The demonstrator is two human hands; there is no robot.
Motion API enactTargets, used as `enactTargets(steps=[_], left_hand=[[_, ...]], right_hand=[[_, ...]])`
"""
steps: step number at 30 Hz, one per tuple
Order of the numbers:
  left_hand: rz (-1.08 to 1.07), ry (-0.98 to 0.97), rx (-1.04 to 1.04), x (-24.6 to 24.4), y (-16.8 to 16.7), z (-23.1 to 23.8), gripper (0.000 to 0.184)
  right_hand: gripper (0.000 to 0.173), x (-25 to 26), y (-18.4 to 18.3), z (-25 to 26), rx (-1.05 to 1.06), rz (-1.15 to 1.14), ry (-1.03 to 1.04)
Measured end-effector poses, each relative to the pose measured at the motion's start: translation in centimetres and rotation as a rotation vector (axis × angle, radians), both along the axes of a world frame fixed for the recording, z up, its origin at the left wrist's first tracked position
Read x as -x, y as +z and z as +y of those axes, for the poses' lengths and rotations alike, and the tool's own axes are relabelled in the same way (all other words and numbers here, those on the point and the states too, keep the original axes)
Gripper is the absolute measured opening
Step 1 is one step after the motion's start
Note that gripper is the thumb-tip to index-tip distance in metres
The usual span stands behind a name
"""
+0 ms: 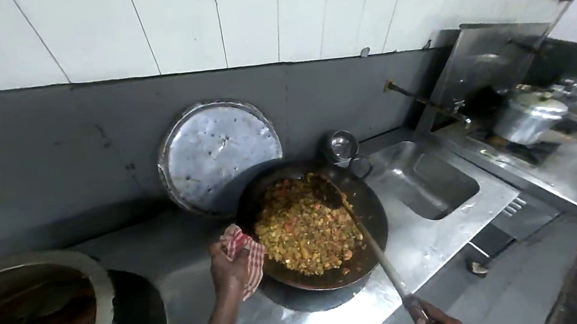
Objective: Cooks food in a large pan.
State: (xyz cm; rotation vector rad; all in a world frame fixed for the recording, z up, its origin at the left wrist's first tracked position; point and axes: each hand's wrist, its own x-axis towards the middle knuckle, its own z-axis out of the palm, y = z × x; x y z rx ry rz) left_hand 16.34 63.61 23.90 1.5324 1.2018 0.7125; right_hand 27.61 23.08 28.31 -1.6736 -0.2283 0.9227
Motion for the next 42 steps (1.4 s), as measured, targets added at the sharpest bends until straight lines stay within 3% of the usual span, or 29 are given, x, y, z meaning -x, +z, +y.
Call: enactTargets(steps=[6,13,18,21,25,28,32,35,38,40,42], left_hand=[[0.058,0.034,-0.031,-0.2,0.1,-0.3,0.058],[0.033,0.130,-0.036,-1.0,0.3,-1.0,0.054],[0.010,0.203,-0.029,-2.0,1.0,-1.9,0.051],[0.036,0.234,-0.028,-2.1,1.3,-2.3,0.047],[0.072,0.271,-0.011,-2.6,1.9,-2.7,0.047],[0.064,0.296,0.027,-2.3,1.3,-2.9,0.046],[0.069,0.326,0.064,-2.5,1.4,-3.8,0.047],[0.074,0.349,0.064,-3.1,1.7,-3.7,0.048],[0.084,0.344,0.042,-2.9,1.1,-3.2,0.051],[0.088,0.338,0.042,-3.1,1.1,-3.2,0.052],[0.100,0.329,0.031,-3.0,1.1,-3.2,0.053]], right_hand=[[0.038,-6.4,3.7,0.3,0.055,0.154,-0.158],[0.022,-23.9,3.0,1.4,0.141,0.333,-0.064],[0.027,-37.8,4.4,8.6,0.269,0.170,0.325],[0.030,-42.7,5.8,15.9,0.347,0.043,0.650],[0.023,-43.8,7.6,24.9,0.389,-0.152,1.048],[0.022,-41.2,8.9,28.2,0.391,-0.356,1.320],[0.028,-37.8,10.8,25.6,0.468,-0.469,1.553],[0.052,-37.8,11.3,20.9,0.552,-0.696,1.691],[0.072,-39.9,12.2,14.5,0.580,-1.098,1.686],[0.074,-42.7,12.4,9.9,0.535,-1.406,1.575],[0.069,-44.5,12.8,5.9,0.541,-1.543,1.456]])
